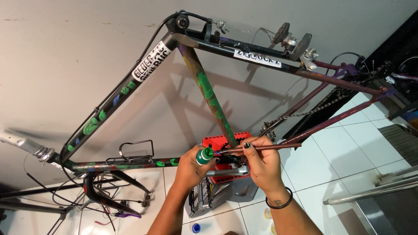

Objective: The person is painting a bicycle frame using a paintbrush and green paint.

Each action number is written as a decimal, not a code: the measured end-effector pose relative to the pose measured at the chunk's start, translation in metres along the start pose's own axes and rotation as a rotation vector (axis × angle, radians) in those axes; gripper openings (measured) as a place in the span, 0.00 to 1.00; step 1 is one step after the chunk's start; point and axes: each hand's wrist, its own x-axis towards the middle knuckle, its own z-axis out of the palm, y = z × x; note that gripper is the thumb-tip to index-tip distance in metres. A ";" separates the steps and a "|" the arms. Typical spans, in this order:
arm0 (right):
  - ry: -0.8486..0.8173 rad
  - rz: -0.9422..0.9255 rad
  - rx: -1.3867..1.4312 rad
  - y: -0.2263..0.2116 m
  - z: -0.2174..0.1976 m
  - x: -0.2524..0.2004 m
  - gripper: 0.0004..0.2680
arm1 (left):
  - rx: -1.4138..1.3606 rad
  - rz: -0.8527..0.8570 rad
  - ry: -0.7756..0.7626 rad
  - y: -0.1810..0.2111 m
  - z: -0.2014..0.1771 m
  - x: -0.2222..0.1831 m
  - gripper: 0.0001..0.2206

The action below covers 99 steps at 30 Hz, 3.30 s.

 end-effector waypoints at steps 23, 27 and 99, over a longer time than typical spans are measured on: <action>0.449 0.203 0.407 0.087 -0.043 -0.015 0.05 | -0.068 -0.251 0.014 -0.022 0.028 0.009 0.18; 0.452 0.147 0.399 0.093 -0.035 -0.016 0.05 | -0.041 -0.275 0.014 -0.028 0.031 0.010 0.19; 0.046 -0.144 -0.211 0.089 -0.079 -0.023 0.03 | -0.063 -0.240 0.090 -0.021 0.045 0.009 0.17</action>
